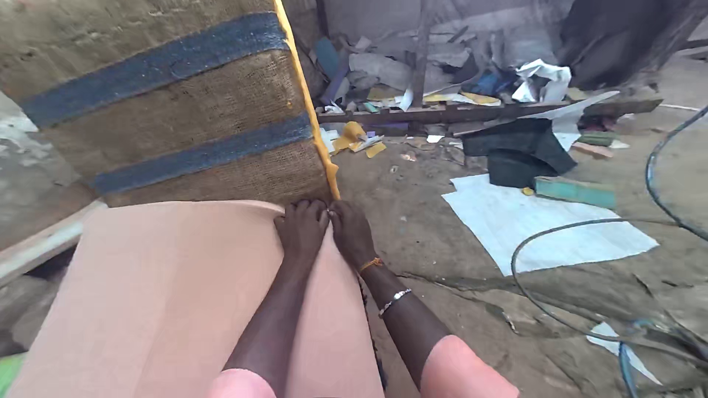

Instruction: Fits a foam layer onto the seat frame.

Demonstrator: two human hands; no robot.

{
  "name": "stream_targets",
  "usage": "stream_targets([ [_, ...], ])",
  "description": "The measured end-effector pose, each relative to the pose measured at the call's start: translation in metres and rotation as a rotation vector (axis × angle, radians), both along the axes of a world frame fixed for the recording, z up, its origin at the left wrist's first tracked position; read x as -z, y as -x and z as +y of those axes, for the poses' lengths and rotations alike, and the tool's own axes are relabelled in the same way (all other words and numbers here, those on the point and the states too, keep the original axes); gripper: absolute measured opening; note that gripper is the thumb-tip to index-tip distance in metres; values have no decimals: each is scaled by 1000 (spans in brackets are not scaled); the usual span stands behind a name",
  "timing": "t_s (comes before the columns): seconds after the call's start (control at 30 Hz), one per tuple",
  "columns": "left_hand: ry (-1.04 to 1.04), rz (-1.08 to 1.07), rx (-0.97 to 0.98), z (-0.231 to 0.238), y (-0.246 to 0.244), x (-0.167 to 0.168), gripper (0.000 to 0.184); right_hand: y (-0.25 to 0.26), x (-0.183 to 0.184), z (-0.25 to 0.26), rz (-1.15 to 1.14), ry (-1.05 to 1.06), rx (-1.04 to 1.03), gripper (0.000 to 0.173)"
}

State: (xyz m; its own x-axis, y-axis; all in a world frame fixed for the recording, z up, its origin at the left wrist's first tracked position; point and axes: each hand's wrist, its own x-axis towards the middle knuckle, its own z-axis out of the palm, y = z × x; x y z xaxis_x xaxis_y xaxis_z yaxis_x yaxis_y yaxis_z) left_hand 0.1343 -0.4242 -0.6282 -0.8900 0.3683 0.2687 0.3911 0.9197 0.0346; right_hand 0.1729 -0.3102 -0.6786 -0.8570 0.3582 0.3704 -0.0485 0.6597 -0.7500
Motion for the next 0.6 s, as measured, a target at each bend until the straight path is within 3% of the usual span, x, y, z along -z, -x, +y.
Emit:
stream_targets([
  [0.37, -69, 27, -53, 5, -2, 5, 26, -19, 10, 0, 98, 80, 20, 21],
  [0.5, -119, 49, -55, 2, -6, 5, 43, -14, 4, 9, 88, 235, -3, 31],
  [0.6, -97, 47, -67, 4, -8, 5, 40, -5, 5, 12, 14, 463, 52, 31],
])
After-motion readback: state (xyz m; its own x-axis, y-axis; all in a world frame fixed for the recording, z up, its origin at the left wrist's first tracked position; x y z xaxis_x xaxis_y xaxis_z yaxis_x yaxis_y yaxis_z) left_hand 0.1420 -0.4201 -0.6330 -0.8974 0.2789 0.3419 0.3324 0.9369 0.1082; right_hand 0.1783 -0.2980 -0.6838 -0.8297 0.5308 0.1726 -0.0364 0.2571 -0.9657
